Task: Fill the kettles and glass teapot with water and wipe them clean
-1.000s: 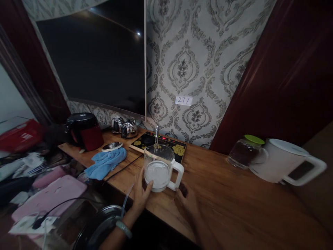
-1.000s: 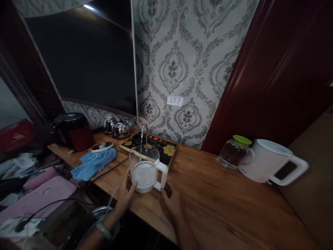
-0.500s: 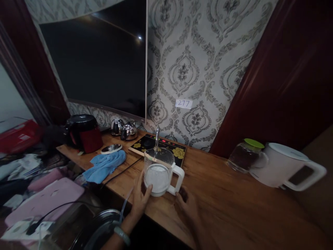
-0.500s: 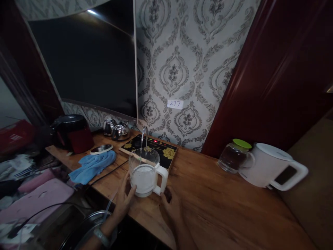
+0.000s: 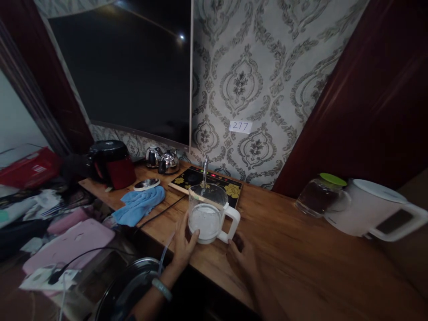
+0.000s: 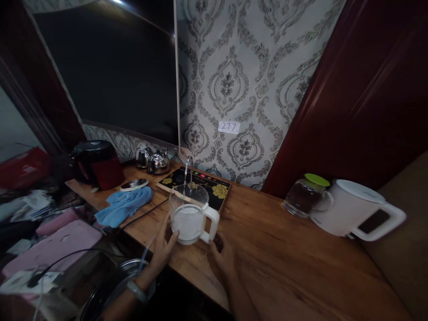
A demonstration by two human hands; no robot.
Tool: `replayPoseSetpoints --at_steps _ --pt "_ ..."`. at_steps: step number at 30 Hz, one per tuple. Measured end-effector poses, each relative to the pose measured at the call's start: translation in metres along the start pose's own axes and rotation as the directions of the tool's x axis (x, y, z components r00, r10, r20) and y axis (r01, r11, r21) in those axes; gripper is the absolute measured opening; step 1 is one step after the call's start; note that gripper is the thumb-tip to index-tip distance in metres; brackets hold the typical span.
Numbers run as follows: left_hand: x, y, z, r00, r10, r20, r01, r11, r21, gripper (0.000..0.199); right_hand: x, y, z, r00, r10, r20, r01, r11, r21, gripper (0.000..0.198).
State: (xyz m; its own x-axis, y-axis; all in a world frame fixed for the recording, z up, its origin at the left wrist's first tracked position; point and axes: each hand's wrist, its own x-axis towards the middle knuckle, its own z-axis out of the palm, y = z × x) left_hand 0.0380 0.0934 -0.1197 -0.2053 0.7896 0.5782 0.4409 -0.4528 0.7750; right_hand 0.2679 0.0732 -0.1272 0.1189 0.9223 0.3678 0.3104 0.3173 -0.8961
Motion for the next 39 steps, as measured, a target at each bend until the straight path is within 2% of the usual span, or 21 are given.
replayPoseSetpoints --at_steps 11,20,27,39 --pt "0.002 0.0 -0.001 0.999 0.017 0.036 -0.017 1.0 -0.003 0.062 0.001 -0.006 -0.001 1.0 0.001 -0.023 -0.003 0.997 -0.081 0.024" --pt "0.004 0.009 -0.004 0.999 0.024 0.024 -0.025 1.0 0.009 0.061 0.0 -0.011 -0.003 1.0 -0.002 -0.013 0.001 0.997 -0.075 0.021" --pt "0.003 0.005 -0.003 0.999 0.038 0.006 -0.038 0.999 0.024 0.061 -0.001 -0.009 -0.004 1.0 0.002 0.025 -0.001 1.0 -0.026 0.024" --pt "0.003 0.006 -0.004 0.999 0.033 0.018 -0.033 0.999 0.021 0.06 0.0 -0.004 -0.004 1.0 0.018 0.002 -0.017 0.997 -0.077 0.027"
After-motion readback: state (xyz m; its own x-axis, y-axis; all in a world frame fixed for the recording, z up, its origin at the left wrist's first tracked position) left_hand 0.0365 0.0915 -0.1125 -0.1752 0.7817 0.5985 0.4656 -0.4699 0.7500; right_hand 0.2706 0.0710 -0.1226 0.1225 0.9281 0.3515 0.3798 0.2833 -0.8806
